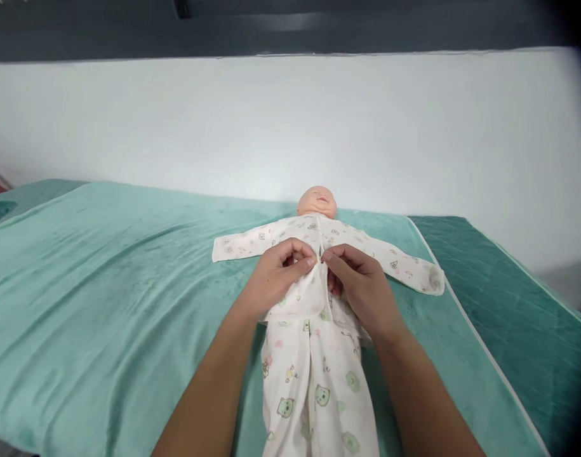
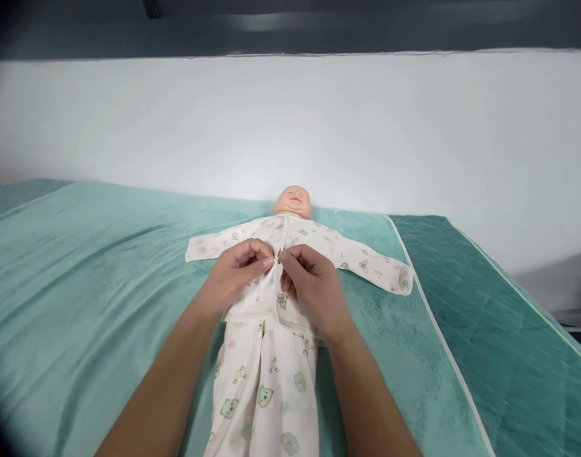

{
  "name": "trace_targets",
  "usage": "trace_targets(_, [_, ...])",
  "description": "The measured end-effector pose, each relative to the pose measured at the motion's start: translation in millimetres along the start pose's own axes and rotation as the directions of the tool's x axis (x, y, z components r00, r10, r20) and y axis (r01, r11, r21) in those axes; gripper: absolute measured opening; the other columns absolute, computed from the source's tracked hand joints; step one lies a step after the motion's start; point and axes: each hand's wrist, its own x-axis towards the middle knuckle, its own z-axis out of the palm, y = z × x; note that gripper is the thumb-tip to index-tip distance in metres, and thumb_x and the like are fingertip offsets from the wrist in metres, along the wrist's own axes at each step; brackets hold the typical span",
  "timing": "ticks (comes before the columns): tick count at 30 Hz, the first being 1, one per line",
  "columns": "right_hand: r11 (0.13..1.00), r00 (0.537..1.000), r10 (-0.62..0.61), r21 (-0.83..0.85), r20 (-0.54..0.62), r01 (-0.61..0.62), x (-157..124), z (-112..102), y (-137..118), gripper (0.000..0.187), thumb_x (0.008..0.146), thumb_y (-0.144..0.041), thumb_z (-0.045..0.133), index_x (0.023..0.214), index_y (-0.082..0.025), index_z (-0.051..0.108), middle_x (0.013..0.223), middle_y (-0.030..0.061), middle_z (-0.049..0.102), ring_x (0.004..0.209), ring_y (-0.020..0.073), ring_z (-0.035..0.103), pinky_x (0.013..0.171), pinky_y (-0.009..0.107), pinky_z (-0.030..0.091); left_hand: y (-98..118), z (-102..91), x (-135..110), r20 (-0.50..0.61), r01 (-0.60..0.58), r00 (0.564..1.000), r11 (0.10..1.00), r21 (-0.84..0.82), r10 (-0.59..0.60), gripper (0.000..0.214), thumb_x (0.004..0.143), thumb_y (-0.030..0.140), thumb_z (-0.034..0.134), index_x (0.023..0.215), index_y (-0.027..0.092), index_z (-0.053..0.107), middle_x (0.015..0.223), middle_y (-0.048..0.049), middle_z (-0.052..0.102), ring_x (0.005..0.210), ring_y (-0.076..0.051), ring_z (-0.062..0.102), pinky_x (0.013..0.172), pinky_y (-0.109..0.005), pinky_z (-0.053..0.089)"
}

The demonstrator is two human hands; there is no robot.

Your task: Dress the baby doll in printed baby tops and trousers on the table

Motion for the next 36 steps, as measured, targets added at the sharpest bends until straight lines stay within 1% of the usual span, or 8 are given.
trace_targets(6, [1.0, 1.0, -0.012, 0.016, 0.007, 0.012, 0.4, -0.9, 0.6, 0.029, 0.092, -0.04, 0.057, 0.072, -0.02, 0.059, 0.055, -0.0017, 0.055, 0.051, 0.0097, 0.046, 0.05, 0.022, 0.038, -4.1, -0.3, 1.3, 0.003, -0.017, 1.0, 0.998, 0.055, 0.017, 0.016, 0.087, 0.034, 0.061, 0.087, 0.019, 0.061, 0.079, 0.0006, 0.055, 0.073, -0.012, 0.049, 0.069, -0.026, 0.038])
trace_targets(11, [1.0, 1.0, 0.003, 0.024, 0.005, -0.003, 0.3, 0.1, 0.6, 0.028, 0.093, -0.039, 0.056, 0.074, -0.019, 0.061, 0.057, -0.0013, 0.058, 0.051, 0.0089, 0.047, 0.049, 0.021, 0.038, -5.8, -2.2, 1.7, 0.018, -0.016, 1.0, 0.999, 0.042, 0.015, 0.019, 0.087, 0.037, 0.063, 0.087, 0.018, 0.063, 0.077, 0.0006, 0.057, 0.072, -0.011, 0.049, 0.067, -0.026, 0.038])
trace_targets(14, [1.0, 1.0, 0.002, 0.031, 0.006, -0.002, 0.2, 0.5, 0.7, 0.026, 0.093, -0.038, 0.056, 0.076, -0.019, 0.061, 0.062, -0.0007, 0.062, 0.052, 0.0085, 0.049, 0.05, 0.02, 0.04, -5.0, -3.8, 1.3, 0.032, -0.017, 0.999, 0.999, 0.037, 0.016, 0.021, 0.087, 0.038, 0.062, 0.087, 0.017, 0.063, 0.08, -0.001, 0.061, 0.075, -0.012, 0.053, 0.069, -0.027, 0.04])
trace_targets(16, [0.999, 1.0, -0.001, 0.039, 0.005, 0.001, 0.5, 0.6, 1.0, 0.025, 0.092, -0.038, 0.057, 0.077, -0.019, 0.062, 0.065, -0.0004, 0.063, 0.052, 0.0084, 0.05, 0.05, 0.02, 0.041, -3.7, -4.3, 0.6, 0.04, -0.007, 0.999, 0.999, 0.038, 0.005, 0.022, 0.087, 0.039, 0.063, 0.088, 0.017, 0.064, 0.083, -0.0024, 0.063, 0.078, -0.014, 0.055, 0.071, -0.028, 0.042])
trace_targets(19, [0.999, 1.0, -0.011, 0.032, 0.0, 0.011, 0.9, 0.7, 2.2, 0.026, 0.092, -0.039, 0.057, 0.077, -0.019, 0.062, 0.061, -0.0009, 0.062, 0.051, 0.0084, 0.05, 0.049, 0.02, 0.041, -1.0, -3.7, -0.7, 0.037, 0.018, 0.999, 0.998, 0.064, -0.02, 0.024, 0.083, 0.041, 0.067, 0.088, 0.018, 0.063, 0.085, -0.0026, 0.064, 0.079, -0.015, 0.057, 0.071, -0.028, 0.043])
trace_targets(21, [1.0, 1.0, -0.015, 0.026, 0.0, 0.015, 0.9, 1.1, 3.1, 0.026, 0.092, -0.04, 0.057, 0.078, -0.019, 0.062, 0.059, -0.0008, 0.061, 0.052, 0.0088, 0.052, 0.05, 0.02, 0.042, 0.4, -2.8, -1.3, 0.022, 0.023, 0.999, 0.996, 0.089, -0.025, 0.022, 0.082, 0.039, 0.068, 0.088, 0.018, 0.063, 0.085, -0.0021, 0.064, 0.078, -0.014, 0.056, 0.07, -0.028, 0.043])
trace_targets(27, [0.999, 1.0, -0.014, 0.037, 0.005, 0.014, 0.7, 2.6, 4.0, 0.024, 0.092, -0.039, 0.057, 0.081, -0.018, 0.062, 0.073, 0.0026, 0.067, 0.058, 0.0111, 0.061, 0.051, 0.021, 0.044, 1.1, -2.4, -1.4, 0.027, 0.017, 0.999, 0.991, 0.132, -0.021, 0.008, 0.083, 0.025, 0.062, 0.088, 0.019, 0.063, 0.084, -0.0008, 0.063, 0.078, -0.013, 0.056, 0.07, -0.026, 0.043])
trace_targets(36, [1.0, 1.0, -0.015, 0.007, 0.005, 0.015, 0.4, 2.6, 2.8, 0.023, 0.092, -0.038, 0.056, 0.079, -0.019, 0.06, 0.072, 0.0021, 0.067, 0.056, 0.0108, 0.06, 0.05, 0.021, 0.043, 0.3, -2.4, -2.6, -0.007, 0.032, 0.999, 0.984, 0.176, -0.031, 0.014, 0.08, 0.019, 0.059, 0.091, 0.019, 0.068, 0.082, -0.0005, 0.064, 0.076, -0.013, 0.057, 0.069, -0.025, 0.043])
